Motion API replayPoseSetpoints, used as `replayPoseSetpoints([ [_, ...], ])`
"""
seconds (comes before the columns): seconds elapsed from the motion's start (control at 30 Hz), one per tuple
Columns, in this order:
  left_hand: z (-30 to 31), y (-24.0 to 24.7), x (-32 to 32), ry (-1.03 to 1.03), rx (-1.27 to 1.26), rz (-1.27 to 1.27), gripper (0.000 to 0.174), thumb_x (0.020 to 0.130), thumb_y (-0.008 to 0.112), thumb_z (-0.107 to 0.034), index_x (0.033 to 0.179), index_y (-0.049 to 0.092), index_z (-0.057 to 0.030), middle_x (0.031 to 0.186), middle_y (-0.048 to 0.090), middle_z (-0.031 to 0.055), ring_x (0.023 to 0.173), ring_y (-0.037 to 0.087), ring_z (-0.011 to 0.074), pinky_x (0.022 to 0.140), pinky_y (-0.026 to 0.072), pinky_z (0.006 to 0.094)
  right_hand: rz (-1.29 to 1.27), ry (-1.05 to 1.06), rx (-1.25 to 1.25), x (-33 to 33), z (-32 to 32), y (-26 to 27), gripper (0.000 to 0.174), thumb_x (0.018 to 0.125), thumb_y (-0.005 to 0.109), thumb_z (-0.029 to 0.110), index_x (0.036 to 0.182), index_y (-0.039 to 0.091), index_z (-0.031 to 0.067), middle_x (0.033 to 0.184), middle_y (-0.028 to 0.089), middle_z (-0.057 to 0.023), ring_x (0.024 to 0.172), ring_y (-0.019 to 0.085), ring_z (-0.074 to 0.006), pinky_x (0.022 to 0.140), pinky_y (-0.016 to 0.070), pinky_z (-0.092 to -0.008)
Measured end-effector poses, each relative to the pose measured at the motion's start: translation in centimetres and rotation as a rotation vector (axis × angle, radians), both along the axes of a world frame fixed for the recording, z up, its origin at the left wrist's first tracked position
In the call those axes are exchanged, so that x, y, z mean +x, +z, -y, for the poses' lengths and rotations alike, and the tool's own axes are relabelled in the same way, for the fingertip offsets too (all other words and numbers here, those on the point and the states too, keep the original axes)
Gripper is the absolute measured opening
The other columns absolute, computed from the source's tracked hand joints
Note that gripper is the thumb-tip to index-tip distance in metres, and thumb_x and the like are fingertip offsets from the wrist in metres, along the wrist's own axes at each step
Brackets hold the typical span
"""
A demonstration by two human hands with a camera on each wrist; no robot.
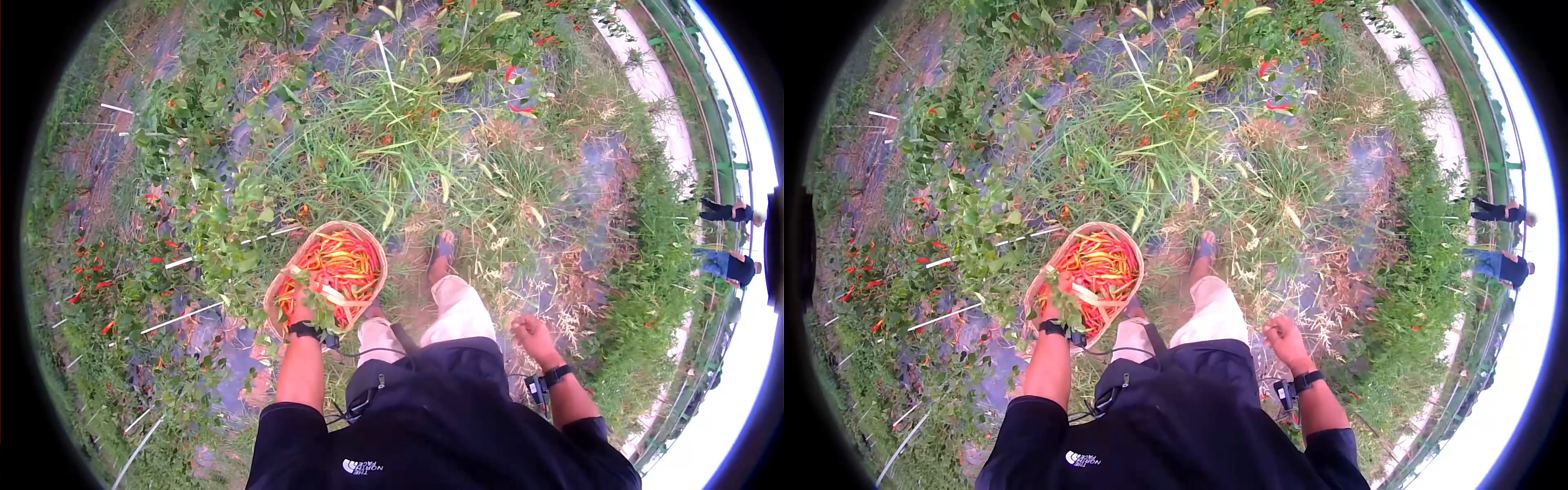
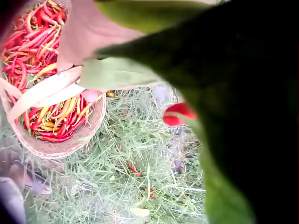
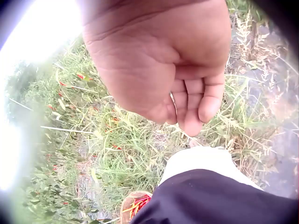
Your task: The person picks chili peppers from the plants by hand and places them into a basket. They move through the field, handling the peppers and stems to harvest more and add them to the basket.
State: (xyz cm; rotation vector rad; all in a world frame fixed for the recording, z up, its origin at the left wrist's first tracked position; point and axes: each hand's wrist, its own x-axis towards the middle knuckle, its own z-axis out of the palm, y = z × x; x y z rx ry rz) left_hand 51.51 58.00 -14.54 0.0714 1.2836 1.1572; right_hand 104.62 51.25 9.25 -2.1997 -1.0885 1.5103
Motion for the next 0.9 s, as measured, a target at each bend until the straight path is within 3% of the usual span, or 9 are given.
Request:
replayPoseSetpoints([
  [0.17, -8.6, -5.9, 3.2, -0.124, -0.199, 0.277, 0.014, 0.09, 0.055, -0.015, 0.087, 0.054, -0.002, 0.077, 0.058, 0.0098, 0.068, 0.058, 0.0245, 0.06, 0.0506, 0.037, -0.014, -0.023, -0.037, 4.5, -4.1, -1.6, 0.015, 0.09, 0.059, 0.011, 0.099, 0.06, -0.0005, 0.087, 0.068, -0.0099, 0.072, 0.066, -0.0148, 0.064, 0.0532, -0.0285],
  [0.4, -15.6, -2.5, 16.2, 0.187, -0.136, -0.14, 0.02, 0.088, 0.048, -0.001, 0.107, 0.054, -0.0055, 0.073, 0.059, 0.0048, 0.056, 0.055, 0.0174, 0.049, 0.0462, 0.0293, -0.08, 0.037, 0.051, 12.7, -15.8, -2.1, 0.016, 0.092, 0.058, 0.011, 0.103, 0.061, -0.0004, 0.088, 0.067, -0.0088, 0.075, 0.065, -0.014, 0.067, 0.0537, -0.0276],
  [0.5, -18.4, -4.9, 18.7, -0.003, -0.245, -0.159, 0.019, 0.088, 0.048, 0.001, 0.103, 0.056, -0.0057, 0.071, 0.056, 0.0021, 0.057, 0.055, 0.0138, 0.049, 0.0444, 0.0271, -0.161, 0.034, 0.049, 16.1, -22.3, -2.4, 0.016, 0.094, 0.055, 0.008, 0.105, 0.062, 0.0001, 0.089, 0.066, -0.0069, 0.075, 0.064, -0.0131, 0.066, 0.0535, -0.0247],
  [0.6, -20.2, -9.5, 19.4, -0.62, 0.15, -0.995, 0.011, 0.087, 0.057, -0.012, 0.084, 0.062, -0.0029, 0.077, 0.06, 0.0041, 0.066, 0.058, 0.0169, 0.055, 0.0465, 0.0345, -0.209, -0.074, 0.127, 17.0, -29.8, -2.8, 0.018, 0.096, 0.054, 0.01, 0.109, 0.061, 0.0011, 0.092, 0.066, -0.0066, 0.075, 0.061, -0.0096, 0.063, 0.0514, -0.0232],
  [0.63, -22.9, -4.9, 22.1, -0.197, -0.2, -0.351, 0.008, 0.085, 0.058, -0.01, 0.088, 0.061, -0.0028, 0.077, 0.059, 0.0054, 0.065, 0.057, 0.0163, 0.054, 0.0466, 0.0335, -0.211, -0.095, 0.193, 17.5, -32.6, -4.0, 0.018, 0.097, 0.053, 0.011, 0.11, 0.061, 0.0014, 0.093, 0.066, -0.0065, 0.074, 0.061, -0.0085, 0.062, 0.0507, -0.0228],
  [0.7, -24.0, -5.5, 23.2, -0.114, -0.391, -0.32, 0.009, 0.084, 0.059, -0.008, 0.091, 0.06, -0.0035, 0.078, 0.059, 0.0056, 0.066, 0.056, 0.0161, 0.055, 0.0475, 0.0334, -0.321, -0.189, 0.354, 17.2, -38.9, -5.6, 0.021, 0.097, 0.052, 0.011, 0.113, 0.061, 0.0022, 0.095, 0.066, -0.0062, 0.075, 0.06, -0.0078, 0.064, 0.0498, -0.0224],
  [0.8, -24.8, 3.8, 26.6, -0.095, -0.303, -0.362, 0.021, 0.086, 0.058, -0.009, 0.104, 0.06, 0.0009, 0.09, 0.062, 0.0069, 0.079, 0.06, 0.0146, 0.065, 0.0498, 0.0291, -0.297, -0.122, 0.458, 15.0, -47.0, -7.0, 0.027, 0.095, 0.053, 0.011, 0.12, 0.06, 0.0025, 0.103, 0.065, -0.0051, 0.087, 0.06, -0.0091, 0.07, 0.049, -0.0237],
  [0.83, -23.4, 2.7, 25.6, -0.096, -0.302, -0.374, 0.021, 0.086, 0.058, -0.009, 0.104, 0.06, 0.0009, 0.09, 0.062, 0.0069, 0.079, 0.06, 0.0146, 0.065, 0.0498, 0.0291, -0.291, -0.082, 0.474, 14.4, -48.8, -7.5, 0.03, 0.093, 0.053, 0.009, 0.122, 0.059, 0.0024, 0.105, 0.065, -0.0045, 0.091, 0.06, -0.0103, 0.074, 0.0491, -0.0252],
  [0.9, -19.8, -1.0, 22.4, -0.518, -0.134, -0.785, 0.032, 0.087, 0.061, -0.012, 0.116, 0.056, 0.0011, 0.1, 0.063, 0.0079, 0.086, 0.061, 0.0147, 0.07, 0.0509, 0.0286, -0.318, -0.009, 0.514, 14.0, -51.4, -12.7, 0.032, 0.091, 0.052, 0.006, 0.122, 0.06, 0.0024, 0.107, 0.064, -0.0039, 0.095, 0.059, -0.0116, 0.079, 0.0482, -0.0263],
])
